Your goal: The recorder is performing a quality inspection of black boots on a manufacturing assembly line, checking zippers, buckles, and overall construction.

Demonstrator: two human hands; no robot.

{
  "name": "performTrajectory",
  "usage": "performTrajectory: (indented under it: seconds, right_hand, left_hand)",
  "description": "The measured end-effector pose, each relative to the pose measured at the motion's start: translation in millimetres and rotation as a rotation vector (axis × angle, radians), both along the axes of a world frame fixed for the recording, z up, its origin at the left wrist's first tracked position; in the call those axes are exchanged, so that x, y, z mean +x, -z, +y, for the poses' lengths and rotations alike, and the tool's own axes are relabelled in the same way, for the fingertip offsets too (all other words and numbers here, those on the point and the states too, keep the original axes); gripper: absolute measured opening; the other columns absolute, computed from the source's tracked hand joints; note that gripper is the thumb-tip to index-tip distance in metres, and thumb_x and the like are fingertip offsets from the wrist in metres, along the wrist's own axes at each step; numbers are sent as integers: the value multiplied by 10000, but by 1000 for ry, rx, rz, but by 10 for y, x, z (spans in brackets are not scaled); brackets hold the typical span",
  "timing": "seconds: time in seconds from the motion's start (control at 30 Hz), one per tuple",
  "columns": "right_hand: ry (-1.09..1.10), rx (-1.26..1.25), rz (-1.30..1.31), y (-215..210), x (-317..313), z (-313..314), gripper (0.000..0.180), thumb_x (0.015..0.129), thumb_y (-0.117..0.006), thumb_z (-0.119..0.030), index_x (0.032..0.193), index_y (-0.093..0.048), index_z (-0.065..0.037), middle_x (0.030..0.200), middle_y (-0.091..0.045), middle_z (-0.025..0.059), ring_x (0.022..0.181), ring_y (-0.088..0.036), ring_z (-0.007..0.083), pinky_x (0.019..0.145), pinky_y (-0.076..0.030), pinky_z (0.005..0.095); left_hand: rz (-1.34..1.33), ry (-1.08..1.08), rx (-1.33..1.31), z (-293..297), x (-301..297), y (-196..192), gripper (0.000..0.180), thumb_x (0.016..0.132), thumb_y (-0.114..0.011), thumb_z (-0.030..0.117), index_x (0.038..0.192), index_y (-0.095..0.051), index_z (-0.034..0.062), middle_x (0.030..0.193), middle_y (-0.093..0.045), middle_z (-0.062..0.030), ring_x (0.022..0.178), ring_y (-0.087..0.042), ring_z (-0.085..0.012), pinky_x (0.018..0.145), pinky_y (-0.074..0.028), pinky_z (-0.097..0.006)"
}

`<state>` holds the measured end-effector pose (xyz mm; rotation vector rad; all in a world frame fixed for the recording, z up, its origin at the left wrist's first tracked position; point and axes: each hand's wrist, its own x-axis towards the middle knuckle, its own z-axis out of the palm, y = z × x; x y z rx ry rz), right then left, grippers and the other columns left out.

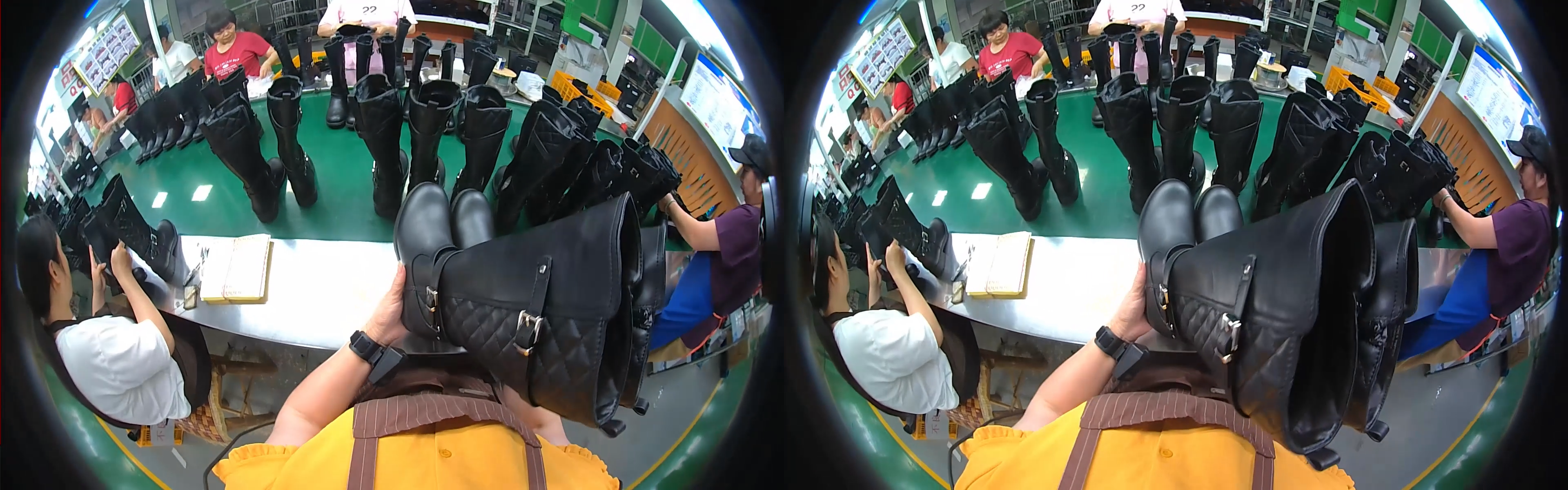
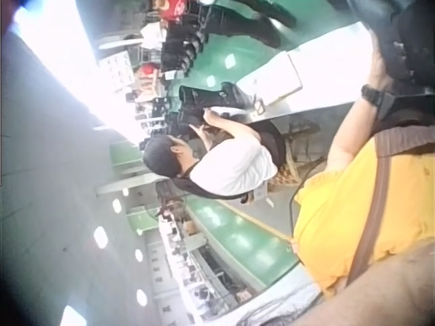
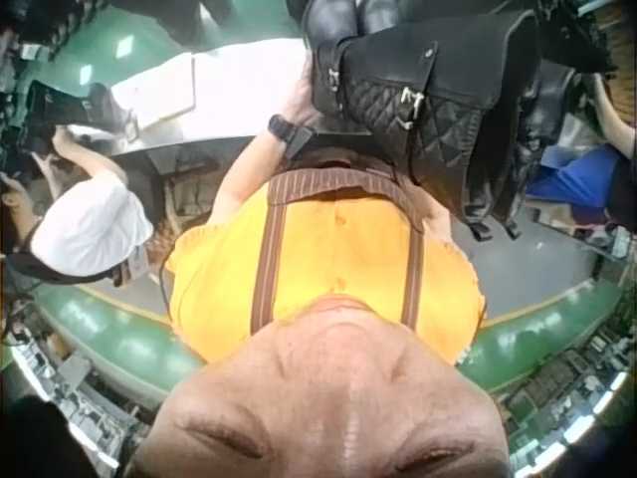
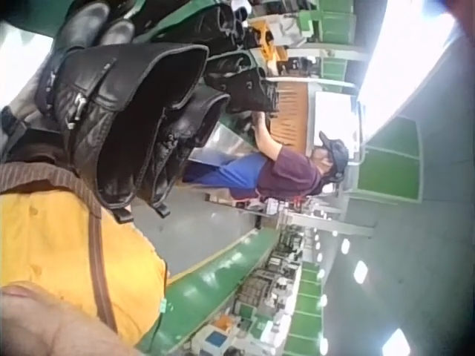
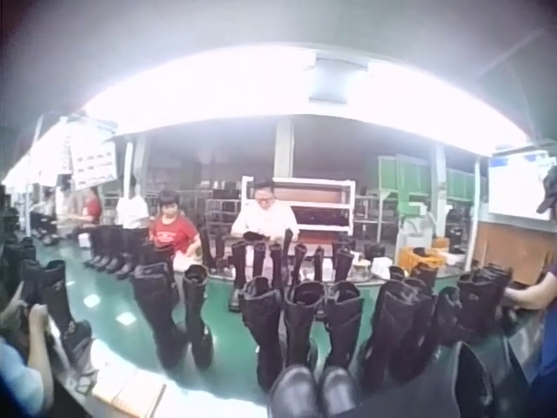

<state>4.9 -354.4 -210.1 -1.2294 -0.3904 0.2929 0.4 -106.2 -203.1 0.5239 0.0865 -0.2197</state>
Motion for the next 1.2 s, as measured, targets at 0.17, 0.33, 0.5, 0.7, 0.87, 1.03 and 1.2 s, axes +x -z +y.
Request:
performTrajectory:
  seconds: [0.17, 0.33, 0.5, 0.7, 0.87, 1.03, 1.2]
  right_hand:
    - [-337, 736, 390, -112, 186, 57, 476, 1008, -493, -276, 1401, -467, -9, 1412, -519, 141, 1319, -467, 285, 1122, -378, 399]
    - [-260, 437, 358, -179, 226, 131, 522, 1044, -409, -351, 1410, -439, 19, 1434, -497, 160, 1290, -512, 302, 1105, -408, 462]
    - [-205, 690, 534, -316, 18, 122, 511, 1026, -484, -375, 1433, -439, -68, 1420, -525, 117, 1305, -509, 280, 1108, -398, 477]
    - [9, 547, 482, -522, -177, 164, 540, 978, -596, -376, 1406, -446, -83, 1393, -538, 91, 1278, -519, 250, 1082, -409, 441]
    - [112, 507, 505, -605, -202, 267, 537, 972, -604, -395, 1378, -472, -69, 1344, -569, 83, 1227, -547, 232, 1039, -433, 426]
    - [144, 453, 491, -517, -183, 278, 534, 969, -597, -422, 1365, -494, -79, 1323, -589, 83, 1202, -565, 233, 1023, -448, 409]
    - [158, 399, 556, -363, -147, 247, 483, 978, -571, -446, 1313, -551, -98, 1197, -671, 43, 1055, -640, 185, 890, -517, 349]
  left_hand:
    - [-66, 26, 54, 46, -39, -55, 651, 1031, -327, 550, 1397, -483, 34, 1356, -576, -146, 1203, -591, -263, 1073, -448, -423]
    - [-92, 30, -69, 34, -173, -166, 628, 1043, -295, 522, 1423, -451, 46, 1380, -550, -175, 1260, -554, -286, 1099, -428, -442]
    - [-103, -22, -114, -22, -372, -248, 673, 1000, -367, 575, 1470, -378, 93, 1456, -466, -168, 1308, -503, -310, 1110, -407, -502]
    - [-59, -135, -71, 97, -503, -260, 669, 980, -425, 582, 1465, -379, 124, 1425, -508, -109, 1304, -511, -280, 1098, -429, -473]
    - [-20, -186, -27, 113, -532, -238, 657, 974, -443, 579, 1451, -392, 130, 1406, -527, -88, 1276, -540, -252, 1054, -481, -433]
    - [-6, -209, 22, 81, -514, -167, 662, 973, -443, 579, 1445, -401, 117, 1396, -535, -102, 1285, -533, -253, 1038, -495, -426]
    - [16, -201, 36, 42, -513, -103, 688, 979, -422, 578, 1492, -339, 128, 1456, -485, -112, 1331, -484, -279, 1079, -446, -478]
